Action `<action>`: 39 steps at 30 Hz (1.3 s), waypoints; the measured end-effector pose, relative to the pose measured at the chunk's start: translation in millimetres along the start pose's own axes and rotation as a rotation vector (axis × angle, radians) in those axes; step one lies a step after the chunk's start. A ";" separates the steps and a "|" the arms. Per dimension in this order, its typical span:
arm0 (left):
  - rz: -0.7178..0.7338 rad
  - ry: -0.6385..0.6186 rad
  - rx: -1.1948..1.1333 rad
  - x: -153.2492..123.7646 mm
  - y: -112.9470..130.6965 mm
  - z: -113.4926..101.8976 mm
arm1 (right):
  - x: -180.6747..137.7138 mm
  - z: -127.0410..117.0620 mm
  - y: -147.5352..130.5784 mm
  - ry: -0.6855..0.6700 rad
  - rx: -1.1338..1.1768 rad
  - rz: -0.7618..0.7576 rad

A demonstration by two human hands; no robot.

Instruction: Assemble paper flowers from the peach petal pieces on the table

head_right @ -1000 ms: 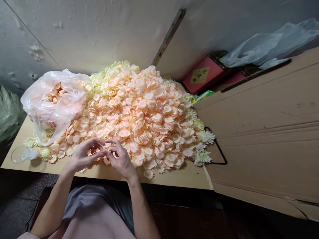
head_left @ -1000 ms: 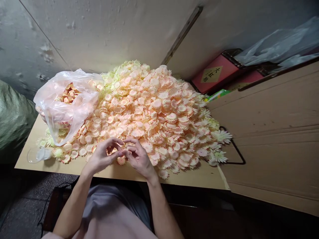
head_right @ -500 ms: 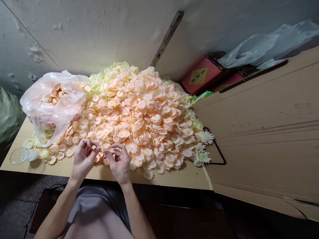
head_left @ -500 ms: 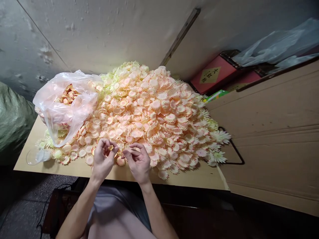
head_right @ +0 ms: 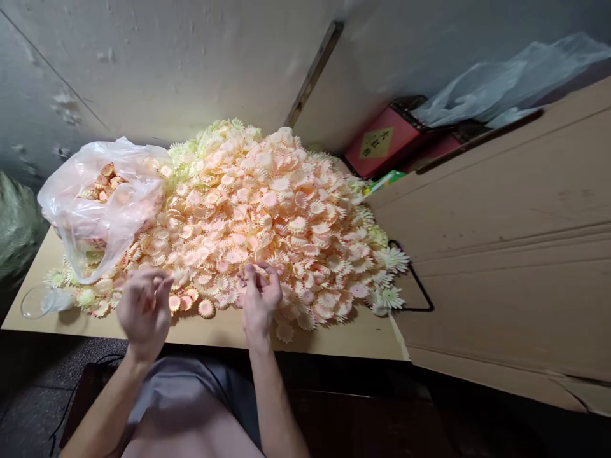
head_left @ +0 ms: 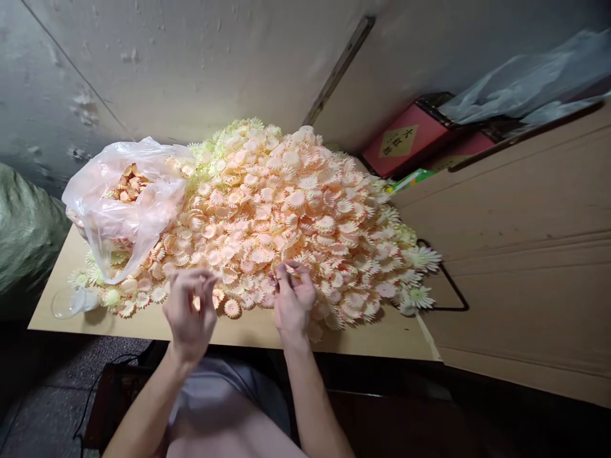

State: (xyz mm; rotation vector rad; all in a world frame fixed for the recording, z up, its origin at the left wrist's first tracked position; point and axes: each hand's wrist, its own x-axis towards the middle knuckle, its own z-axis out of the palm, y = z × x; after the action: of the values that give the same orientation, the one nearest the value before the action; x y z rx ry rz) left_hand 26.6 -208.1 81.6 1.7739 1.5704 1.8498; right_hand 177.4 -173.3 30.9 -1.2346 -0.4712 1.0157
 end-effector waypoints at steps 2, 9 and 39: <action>-0.190 -0.062 -0.046 16.1 -21.4 0.7 | 1.4 -4.9 -0.9 -0.096 -0.102 -0.009; -0.259 -0.273 0.133 33.0 -61.6 5.9 | -13.3 -2.3 -2.2 -0.261 -0.164 0.078; -0.229 -0.665 -0.028 15.2 -17.7 -6.6 | -17.4 3.4 -12.8 -0.602 -0.281 0.196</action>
State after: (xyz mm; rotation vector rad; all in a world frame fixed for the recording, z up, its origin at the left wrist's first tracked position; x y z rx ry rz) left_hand 7.5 -193.3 80.3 1.8311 1.3863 1.0137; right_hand 170.8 -185.9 47.6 -1.2233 -0.9994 1.5367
